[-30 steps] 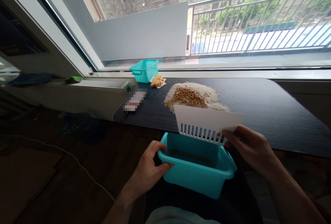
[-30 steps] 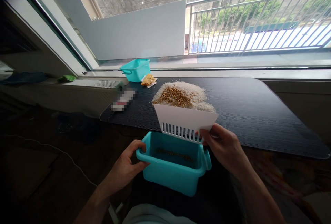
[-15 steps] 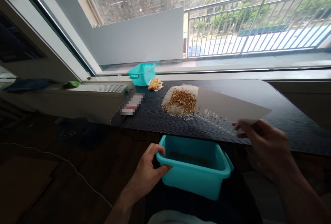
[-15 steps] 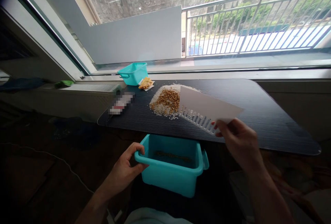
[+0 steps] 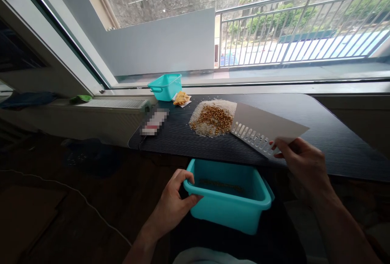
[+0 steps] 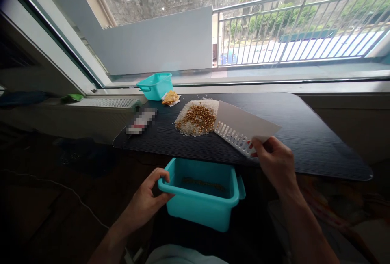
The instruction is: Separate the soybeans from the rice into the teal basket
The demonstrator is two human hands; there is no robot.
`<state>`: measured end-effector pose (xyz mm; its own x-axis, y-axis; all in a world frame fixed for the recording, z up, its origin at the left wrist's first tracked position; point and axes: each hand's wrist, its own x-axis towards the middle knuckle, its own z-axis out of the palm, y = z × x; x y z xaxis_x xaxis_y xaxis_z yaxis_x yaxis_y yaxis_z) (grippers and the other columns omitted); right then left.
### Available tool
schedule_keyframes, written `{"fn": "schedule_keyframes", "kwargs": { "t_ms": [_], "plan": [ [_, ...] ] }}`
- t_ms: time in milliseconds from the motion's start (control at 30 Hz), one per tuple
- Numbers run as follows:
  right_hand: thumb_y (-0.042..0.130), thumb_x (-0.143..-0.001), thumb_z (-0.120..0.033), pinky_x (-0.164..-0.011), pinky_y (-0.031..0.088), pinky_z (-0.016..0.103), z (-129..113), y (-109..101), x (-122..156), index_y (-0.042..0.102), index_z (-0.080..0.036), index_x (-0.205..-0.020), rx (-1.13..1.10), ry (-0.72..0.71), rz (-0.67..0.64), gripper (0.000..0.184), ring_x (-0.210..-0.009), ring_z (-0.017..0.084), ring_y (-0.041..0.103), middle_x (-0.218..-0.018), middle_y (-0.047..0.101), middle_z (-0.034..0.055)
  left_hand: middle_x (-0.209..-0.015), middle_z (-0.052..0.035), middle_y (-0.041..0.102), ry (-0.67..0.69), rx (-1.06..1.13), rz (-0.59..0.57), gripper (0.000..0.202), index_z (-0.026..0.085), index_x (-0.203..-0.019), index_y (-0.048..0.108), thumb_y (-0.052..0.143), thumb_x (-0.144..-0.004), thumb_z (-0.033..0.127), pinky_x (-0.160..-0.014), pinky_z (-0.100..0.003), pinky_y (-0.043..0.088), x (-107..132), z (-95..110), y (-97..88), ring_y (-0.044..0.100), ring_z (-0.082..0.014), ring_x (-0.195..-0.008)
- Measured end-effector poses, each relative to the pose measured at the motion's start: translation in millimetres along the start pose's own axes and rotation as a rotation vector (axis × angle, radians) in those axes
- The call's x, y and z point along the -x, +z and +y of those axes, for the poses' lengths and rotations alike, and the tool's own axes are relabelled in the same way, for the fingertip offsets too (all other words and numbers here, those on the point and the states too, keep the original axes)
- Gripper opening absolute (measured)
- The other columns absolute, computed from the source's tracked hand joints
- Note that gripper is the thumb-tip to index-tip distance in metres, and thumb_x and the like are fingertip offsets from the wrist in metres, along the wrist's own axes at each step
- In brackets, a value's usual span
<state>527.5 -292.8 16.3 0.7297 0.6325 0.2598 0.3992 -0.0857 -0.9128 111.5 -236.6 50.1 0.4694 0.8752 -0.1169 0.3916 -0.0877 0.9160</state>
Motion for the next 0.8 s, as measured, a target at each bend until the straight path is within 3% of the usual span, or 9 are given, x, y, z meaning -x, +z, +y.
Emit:
{"fn": "schedule_keyframes", "kwargs": {
  "t_ms": [100,300,433,633,800],
  "plan": [
    [0.096,-0.090,-0.065,-0.074,0.077,0.041,-6.7,-0.3,-8.2,0.088,-0.028,-0.098,-0.006,0.073,0.048,0.038,-0.071,0.029,0.089,-0.093,0.095,0.0077,-0.111,-0.0025,0.074,-0.003,0.012,-0.032,0.031,0.028,-0.103,0.078,0.094,-0.102,0.055,-0.086,-0.034,0.062,-0.1,-5.9,-2.2,0.069,-0.0279,-0.099],
    [0.093,-0.085,-0.057,-0.076,0.075,0.039,-23.3,2.4,-15.9,0.087,-0.028,-0.096,0.004,0.070,0.044,0.032,-0.071,0.028,0.089,-0.092,0.095,0.0072,-0.114,-0.0030,0.076,0.003,0.022,-0.051,0.030,0.028,-0.106,0.082,0.097,-0.106,0.054,-0.088,-0.034,0.062,-0.5,-15.5,-5.1,0.070,-0.0280,-0.101],
    [0.091,-0.086,-0.061,-0.084,0.076,0.041,-31.4,-2.2,-11.5,0.087,-0.029,-0.095,0.024,0.039,0.039,0.033,-0.076,0.028,0.090,-0.089,0.094,0.0056,-0.113,-0.0031,0.076,0.010,0.017,-0.028,0.028,0.028,-0.105,0.081,0.096,-0.103,0.051,-0.089,-0.035,0.062,-0.5,-12.7,-2.8,0.070,-0.0284,-0.101],
    [0.092,-0.081,-0.060,-0.076,0.075,0.042,-40.8,-3.7,-7.2,0.088,-0.030,-0.089,0.042,0.026,-0.023,0.032,-0.068,0.028,0.086,-0.081,0.091,0.0050,-0.110,-0.0028,0.074,-0.009,-0.015,-0.009,0.029,0.028,-0.101,0.077,0.093,-0.099,0.053,-0.089,-0.035,0.062,-0.2,-2.6,0.3,0.072,-0.0290,-0.100],
    [0.092,-0.084,-0.064,-0.079,0.078,0.043,-39.7,-6.7,-4.4,0.090,-0.029,-0.093,0.020,0.016,-0.045,0.036,-0.072,0.028,0.087,-0.086,0.092,0.0053,-0.109,-0.0026,0.074,-0.010,-0.026,-0.001,0.029,0.029,-0.100,0.075,0.091,-0.096,0.052,-0.090,-0.036,0.062,-1.1,0.4,-0.4,0.070,-0.0288,-0.099]
  ]
}}
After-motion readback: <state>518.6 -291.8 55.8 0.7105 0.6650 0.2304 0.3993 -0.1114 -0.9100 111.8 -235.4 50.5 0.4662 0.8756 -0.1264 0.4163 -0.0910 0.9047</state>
